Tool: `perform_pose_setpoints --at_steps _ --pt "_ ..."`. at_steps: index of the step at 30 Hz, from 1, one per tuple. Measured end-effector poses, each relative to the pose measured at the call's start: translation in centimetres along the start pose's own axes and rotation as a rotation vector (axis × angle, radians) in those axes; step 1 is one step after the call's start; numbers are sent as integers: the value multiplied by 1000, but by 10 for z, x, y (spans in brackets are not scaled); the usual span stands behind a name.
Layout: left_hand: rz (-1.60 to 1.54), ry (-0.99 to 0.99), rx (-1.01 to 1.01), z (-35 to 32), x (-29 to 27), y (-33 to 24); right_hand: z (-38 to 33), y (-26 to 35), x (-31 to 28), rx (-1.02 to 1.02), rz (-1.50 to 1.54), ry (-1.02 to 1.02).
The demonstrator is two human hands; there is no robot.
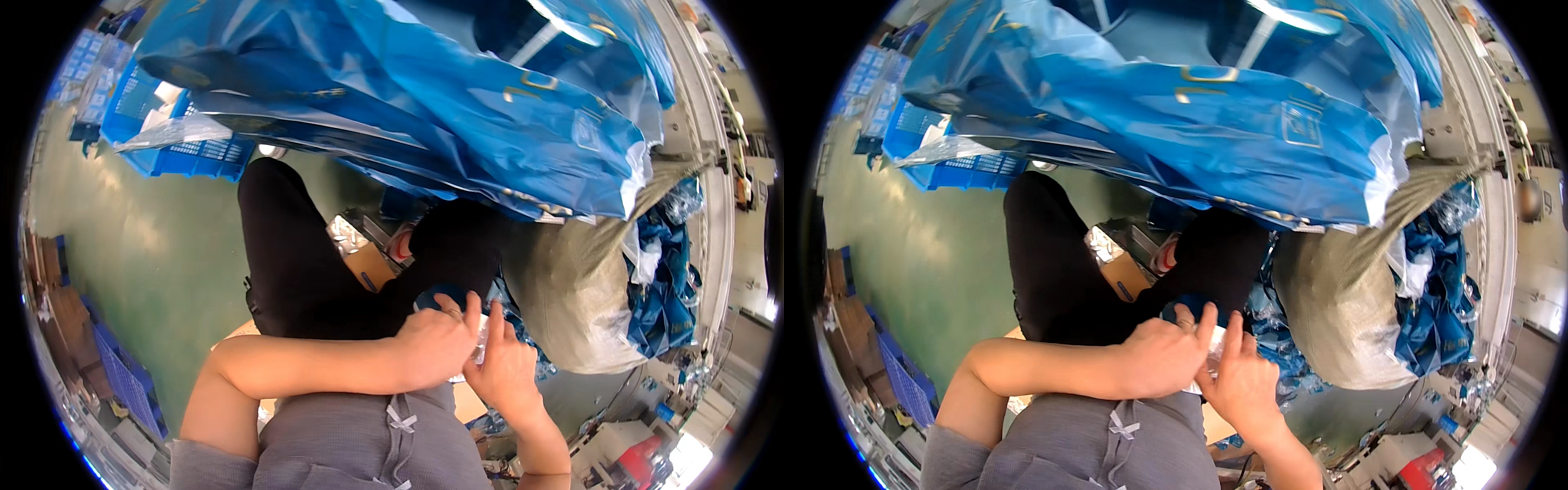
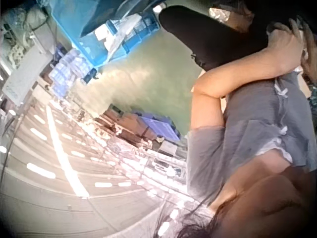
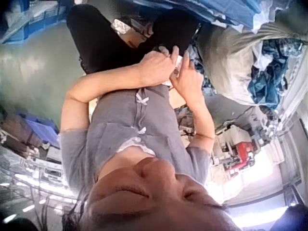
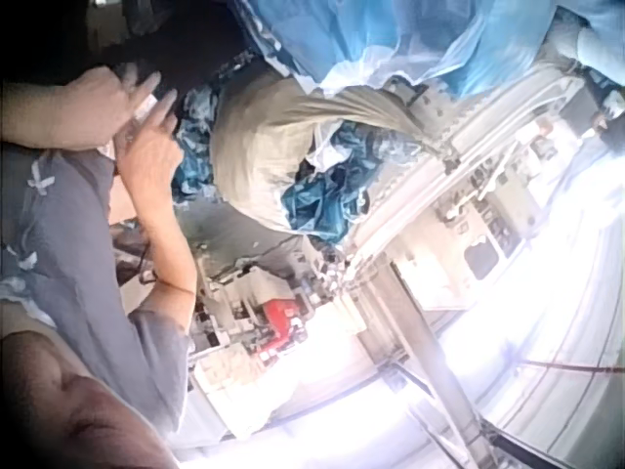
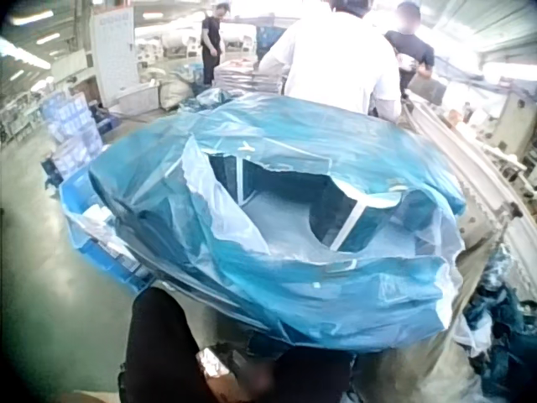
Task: The person takes individual white paper rolls, places them into a blue plastic bag, and arranges the bag on their lap before continuing.
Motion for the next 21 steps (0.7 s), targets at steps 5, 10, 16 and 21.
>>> perform_pose_setpoints --at_steps 5,10,16,21 --pt "-59 -72 42 -8 4 -3 -9 -2 11 -26 -44 -66" --pt "-145 48 86 -21 3 4 -16 1 -5 21 144 102" --pt "-211 -43 72 -32 0 24 -10 -3 -8 -18 305 -29" --pt "-333 83 60 -31 3 38 1 -16 -16 -61 428 94"
Point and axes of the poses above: each hand's wrist, its own z-axis towards the middle knuckle, its own x-axis out of the palm, y = z × x, the point moved 3 cm from there along z, towards the middle knuckle, and after that the axes turned 3 degrees about -y, right-handed, at the moved point
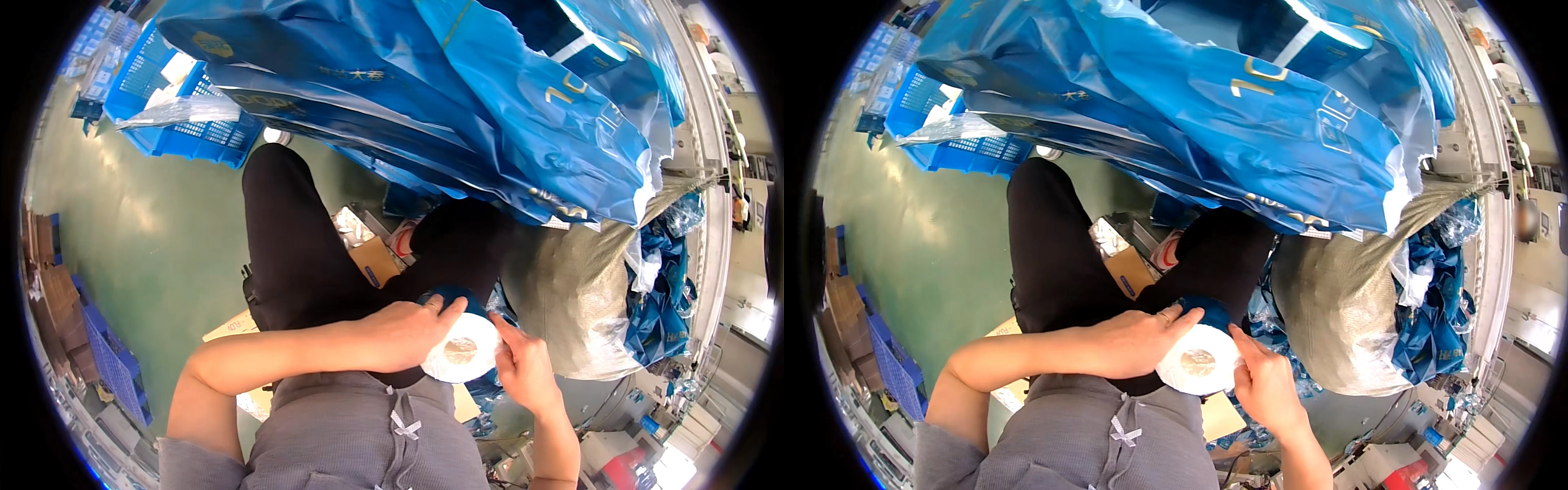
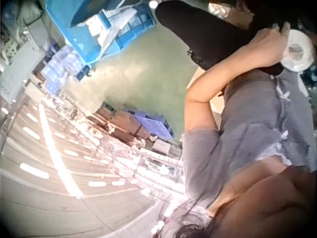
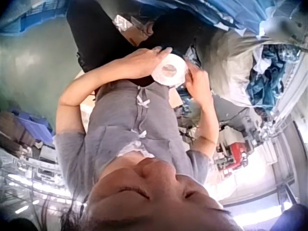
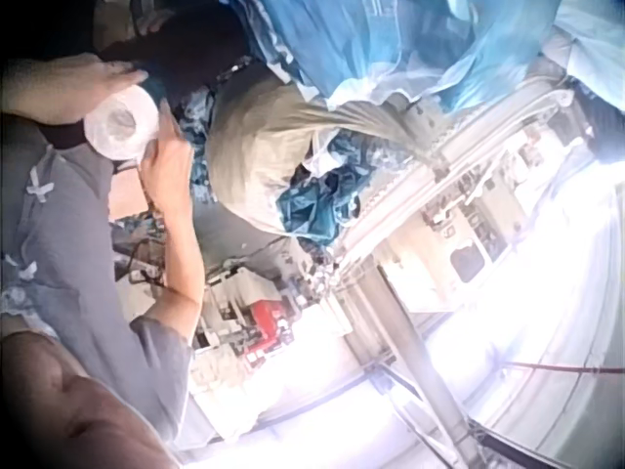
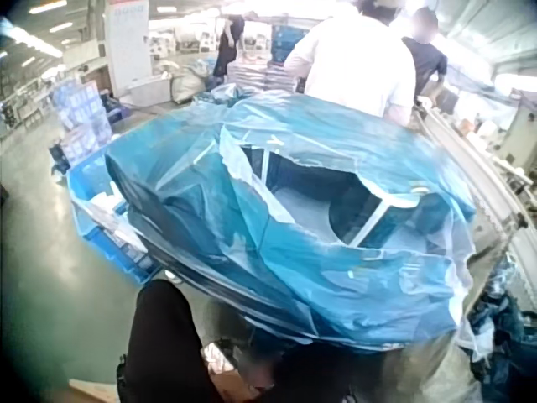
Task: The person takes individual white paper rolls, places them into a blue plastic bag, and arranges the bag on their lap before continuing.
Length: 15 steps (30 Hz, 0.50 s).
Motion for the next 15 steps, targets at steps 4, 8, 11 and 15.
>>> perform_pose_setpoints --at_steps 4,8,11,15 --pt "-126 101 -60 1 -8 10 4 -9 -7 102 199 51" --pt "-287 -16 -118 -1 -4 24 0 -38 12 129 387 -49" --pt "-206 -25 -212 2 -7 17 -2 -30 12 89 314 -126" --pt "95 -221 -69 7 -16 -1 -3 2 8 -40 -102 -207"
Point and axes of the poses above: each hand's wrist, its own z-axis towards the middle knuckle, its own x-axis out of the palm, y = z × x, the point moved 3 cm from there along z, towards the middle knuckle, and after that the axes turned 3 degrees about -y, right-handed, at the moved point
